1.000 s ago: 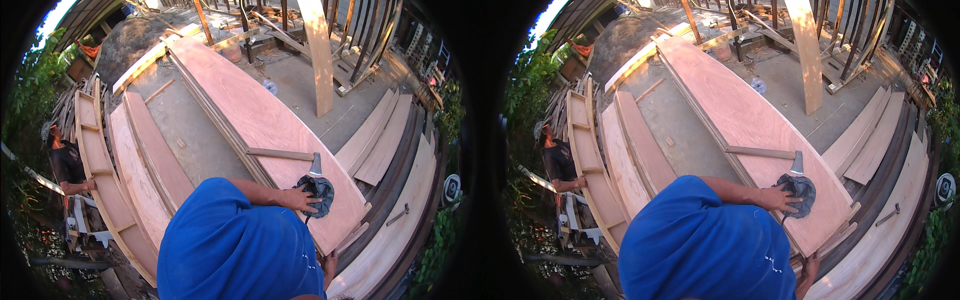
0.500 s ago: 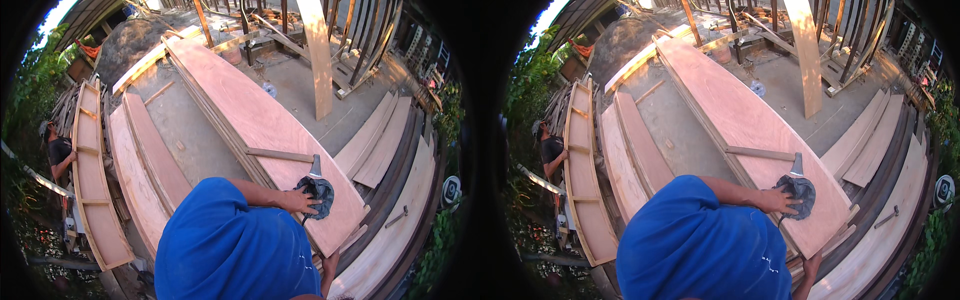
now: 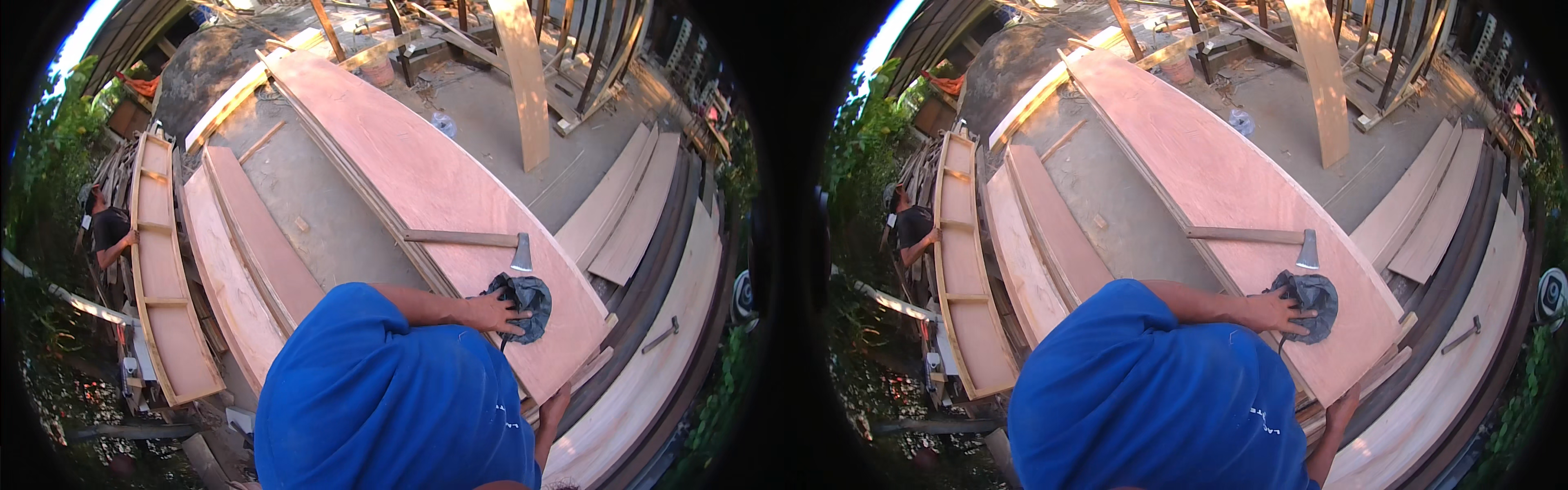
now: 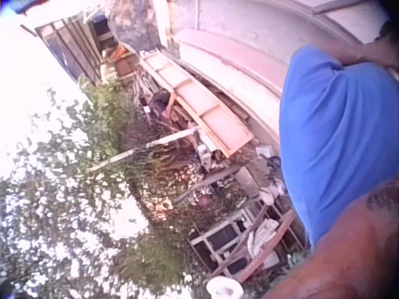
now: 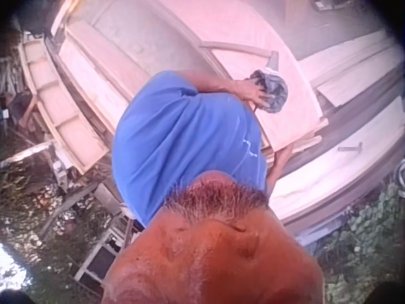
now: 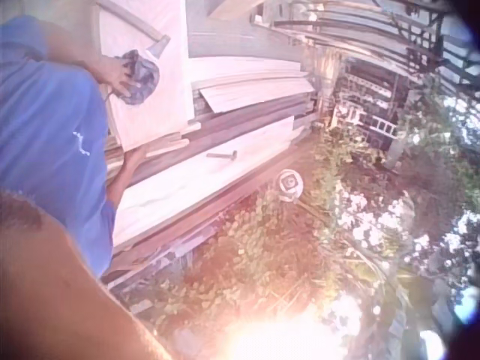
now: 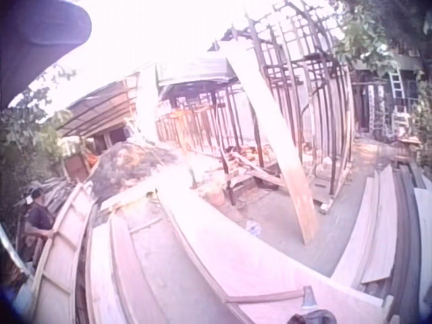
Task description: The person builds a wooden boat structure by hammering nails into plywood panels, using an axe as a hammer and a piece of cloth to hold nails.
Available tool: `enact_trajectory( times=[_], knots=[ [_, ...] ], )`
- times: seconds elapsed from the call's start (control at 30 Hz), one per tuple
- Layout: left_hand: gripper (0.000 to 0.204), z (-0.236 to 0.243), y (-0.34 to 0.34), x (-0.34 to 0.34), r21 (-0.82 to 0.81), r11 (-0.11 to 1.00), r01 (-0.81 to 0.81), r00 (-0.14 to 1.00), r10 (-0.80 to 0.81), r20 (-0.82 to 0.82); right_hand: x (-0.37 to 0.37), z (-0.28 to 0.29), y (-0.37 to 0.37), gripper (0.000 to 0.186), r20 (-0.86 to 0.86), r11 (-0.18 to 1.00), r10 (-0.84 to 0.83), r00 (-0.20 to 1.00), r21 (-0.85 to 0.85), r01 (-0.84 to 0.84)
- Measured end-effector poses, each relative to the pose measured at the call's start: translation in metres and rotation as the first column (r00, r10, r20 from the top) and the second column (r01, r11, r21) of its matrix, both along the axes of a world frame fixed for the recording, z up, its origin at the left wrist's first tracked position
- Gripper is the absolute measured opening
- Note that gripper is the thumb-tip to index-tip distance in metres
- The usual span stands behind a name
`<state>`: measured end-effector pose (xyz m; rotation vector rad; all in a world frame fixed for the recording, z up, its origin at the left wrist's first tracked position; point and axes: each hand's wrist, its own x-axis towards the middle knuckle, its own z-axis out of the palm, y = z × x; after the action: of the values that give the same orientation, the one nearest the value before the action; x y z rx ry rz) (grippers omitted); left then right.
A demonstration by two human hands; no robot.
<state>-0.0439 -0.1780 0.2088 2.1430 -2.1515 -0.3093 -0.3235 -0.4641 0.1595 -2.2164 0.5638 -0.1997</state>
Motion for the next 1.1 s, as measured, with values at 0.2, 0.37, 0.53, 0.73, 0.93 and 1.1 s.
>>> enact_trajectory(
  times=[0.2,0.37,0.53,0.73,0.93,1.1],
  knots=[
    [0.079,0.012,-0.009,0.0,-0.088,0.993,-0.078,0.99,0.067,-0.121,0.001,0.021,0.01,0.058,-0.003,0.987,-0.122,0.993,0.103,0.122],
    [0.084,0.015,-0.021,-0.008,0.016,0.999,-0.034,0.998,0.035,-0.05,-0.025,-0.021,0.011,0.045,-0.054,0.958,-0.287,0.957,-0.041,0.285],
    [0.088,0.015,-0.019,-0.01,0.055,0.997,-0.06,0.996,0.057,0.067,-0.04,-0.006,0.051,0.052,-0.01,0.915,-0.402,0.916,0.031,0.402],
    [0.093,0.016,-0.02,-0.014,0.06,0.997,-0.052,0.992,0.044,0.118,-0.045,-0.007,0.063,0.055,0.018,0.905,-0.418,0.908,0.098,0.414],
    [0.101,0.017,-0.025,-0.009,0.021,0.992,-0.121,0.992,0.121,0.04,-0.034,0.008,0.054,0.061,-0.065,0.911,-0.395,0.916,0.102,0.4],
    [0.103,0.012,-0.013,0.0,0.07,0.995,-0.069,0.997,0.072,-0.03,-0.048,-0.049,0.057,0.067,0.118,0.878,-0.414,0.903,0.314,0.361]
  ],
)
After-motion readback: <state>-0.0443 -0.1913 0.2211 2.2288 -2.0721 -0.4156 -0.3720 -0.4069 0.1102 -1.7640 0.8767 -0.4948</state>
